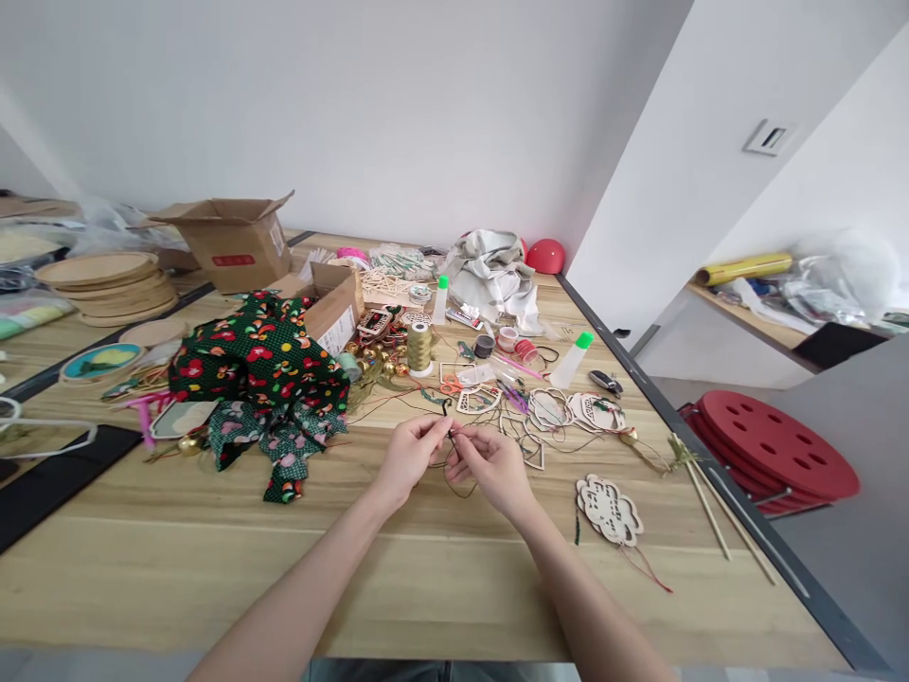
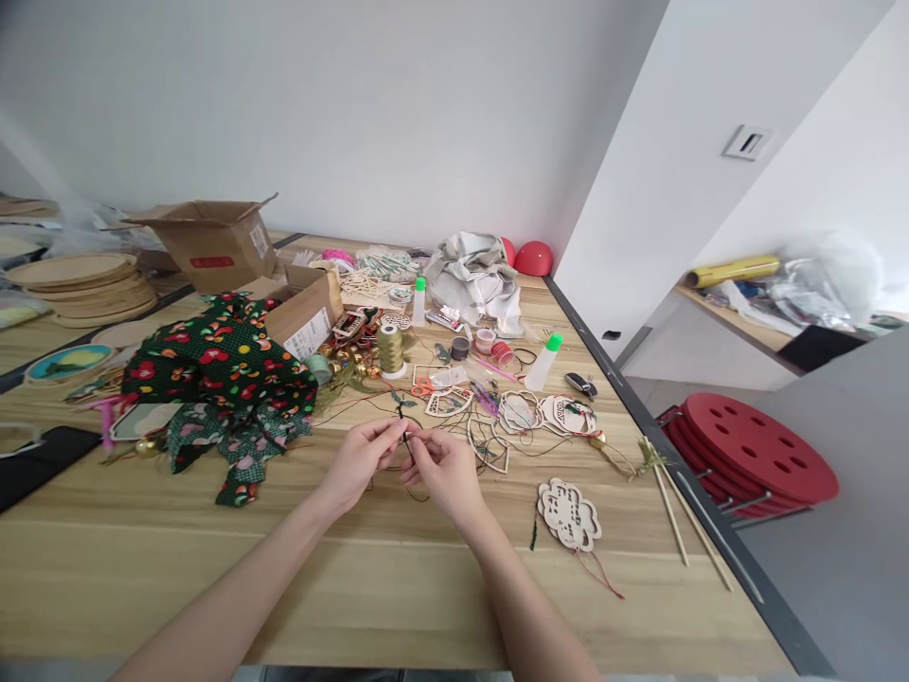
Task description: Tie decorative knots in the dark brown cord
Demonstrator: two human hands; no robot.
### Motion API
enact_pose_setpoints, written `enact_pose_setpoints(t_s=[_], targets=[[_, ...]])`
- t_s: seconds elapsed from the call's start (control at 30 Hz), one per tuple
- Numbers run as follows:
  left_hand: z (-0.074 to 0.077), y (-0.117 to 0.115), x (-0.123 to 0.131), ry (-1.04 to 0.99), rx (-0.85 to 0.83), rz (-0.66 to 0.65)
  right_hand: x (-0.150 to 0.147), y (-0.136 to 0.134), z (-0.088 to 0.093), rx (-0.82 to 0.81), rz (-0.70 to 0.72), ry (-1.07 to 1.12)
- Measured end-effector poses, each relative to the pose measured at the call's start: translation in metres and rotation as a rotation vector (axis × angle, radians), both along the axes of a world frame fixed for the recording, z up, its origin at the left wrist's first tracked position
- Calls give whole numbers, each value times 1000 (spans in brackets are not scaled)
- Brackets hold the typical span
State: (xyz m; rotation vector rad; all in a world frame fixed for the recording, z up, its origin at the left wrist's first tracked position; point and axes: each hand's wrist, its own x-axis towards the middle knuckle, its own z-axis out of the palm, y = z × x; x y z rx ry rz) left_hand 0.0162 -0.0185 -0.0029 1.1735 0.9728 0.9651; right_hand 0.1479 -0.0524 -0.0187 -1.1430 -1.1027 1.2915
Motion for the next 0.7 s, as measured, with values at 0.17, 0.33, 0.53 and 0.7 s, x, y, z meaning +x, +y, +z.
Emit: enact_pose_setpoints(t_s=[0.17, 0.33, 0.53, 0.7], targets=[[-2, -2, 4, 20, 23, 50, -1, -2, -4, 47, -49, -87], [-4, -2, 6, 37, 85, 101, -2, -4, -6, 140, -48, -235], [-5, -3, 6, 11, 98, 141, -7, -9, -1, 248, -44, -339], [-2, -2, 4, -1, 136, 134, -10, -12, 4, 265, 6, -201]])
